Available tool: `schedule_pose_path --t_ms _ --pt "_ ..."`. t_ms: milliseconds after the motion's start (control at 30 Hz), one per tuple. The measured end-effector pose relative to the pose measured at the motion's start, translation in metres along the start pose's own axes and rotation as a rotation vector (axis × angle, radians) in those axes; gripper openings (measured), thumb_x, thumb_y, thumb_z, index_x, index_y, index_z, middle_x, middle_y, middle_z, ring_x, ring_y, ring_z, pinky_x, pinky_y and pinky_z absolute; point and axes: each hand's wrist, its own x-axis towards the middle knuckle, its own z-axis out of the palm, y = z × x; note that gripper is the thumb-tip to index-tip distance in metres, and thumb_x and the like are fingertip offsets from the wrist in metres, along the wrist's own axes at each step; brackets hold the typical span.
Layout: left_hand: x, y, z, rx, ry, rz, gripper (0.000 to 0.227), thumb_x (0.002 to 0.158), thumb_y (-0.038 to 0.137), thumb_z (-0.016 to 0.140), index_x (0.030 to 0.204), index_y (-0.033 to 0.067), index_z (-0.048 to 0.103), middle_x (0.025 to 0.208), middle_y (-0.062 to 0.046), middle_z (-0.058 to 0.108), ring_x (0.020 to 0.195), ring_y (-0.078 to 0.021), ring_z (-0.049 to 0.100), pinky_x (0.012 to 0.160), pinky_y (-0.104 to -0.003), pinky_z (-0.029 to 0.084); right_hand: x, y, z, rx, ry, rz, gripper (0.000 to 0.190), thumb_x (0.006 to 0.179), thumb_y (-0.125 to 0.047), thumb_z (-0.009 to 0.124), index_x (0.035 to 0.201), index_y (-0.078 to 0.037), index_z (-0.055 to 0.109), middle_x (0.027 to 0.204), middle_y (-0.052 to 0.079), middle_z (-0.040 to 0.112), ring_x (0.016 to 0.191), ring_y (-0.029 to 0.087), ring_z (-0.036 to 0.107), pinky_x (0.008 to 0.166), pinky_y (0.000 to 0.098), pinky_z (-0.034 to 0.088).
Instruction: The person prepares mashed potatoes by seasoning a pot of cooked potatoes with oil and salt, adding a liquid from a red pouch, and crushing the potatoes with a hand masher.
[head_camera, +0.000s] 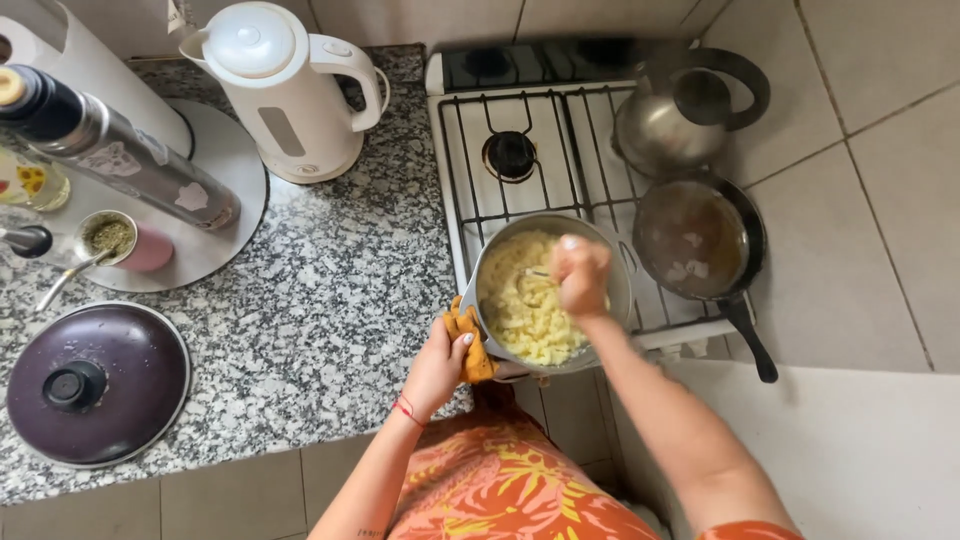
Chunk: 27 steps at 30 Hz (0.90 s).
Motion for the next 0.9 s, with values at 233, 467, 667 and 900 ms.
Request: schedule_pose_path --t_ms 233,467,667,900 --pt "0.001 -0.006 0.003 -0.001 0.041 0.082 0.026 0.097 0.034 0.044 0.097 0.0082 0.043 0.088 -0.025 0.063 0.089 -0.0427 0.064 0.072 -0.049 0.054 0.062 -0.059 -0.009 0.228 0.302 0.306 0.043 0.084 -0.044 0.040 0.054 -0.021 0.018 0.043 -0.006 0.008 0.034 0.009 0.012 0.033 0.0221 0.012" --pt "-0.001 0.011 -0.004 0.007 0.019 0.045 0.029 0.096 0.035 0.043 0.103 0.0076 0.042 0.097 -0.027 0.062 0.096 -0.0464 0.060 0.078 -0.053 0.052 0.026 0.007 0.029 0.113 0.264 0.202 0.048 0.090 -0.033 0.041 0.048 -0.018 0.025 0.030 0.002 0.025 0.024 0.014 0.033 0.029 0.0229 0.020" --pt "0.008 0.005 -0.006 0.049 -0.019 0.006 0.036 0.096 0.038 0.041 0.111 0.0058 0.042 0.108 -0.034 0.058 0.106 -0.0514 0.054 0.089 -0.058 0.045 0.005 0.003 0.027 -0.309 -0.039 -0.225 0.064 0.094 -0.031 0.036 0.032 -0.017 0.040 0.033 -0.002 0.041 0.033 0.014 0.046 0.041 0.0212 0.035" --pt "-0.005 -0.006 0.005 -0.003 -0.002 0.015 0.032 0.095 0.036 0.043 0.111 0.0091 0.043 0.104 -0.030 0.061 0.101 -0.0483 0.058 0.085 -0.054 0.049 -0.005 -0.061 -0.006 0.377 0.153 0.333 0.042 0.084 -0.042 0.038 0.055 -0.021 0.016 0.048 -0.006 0.004 0.035 0.009 0.010 0.033 0.0234 0.011"
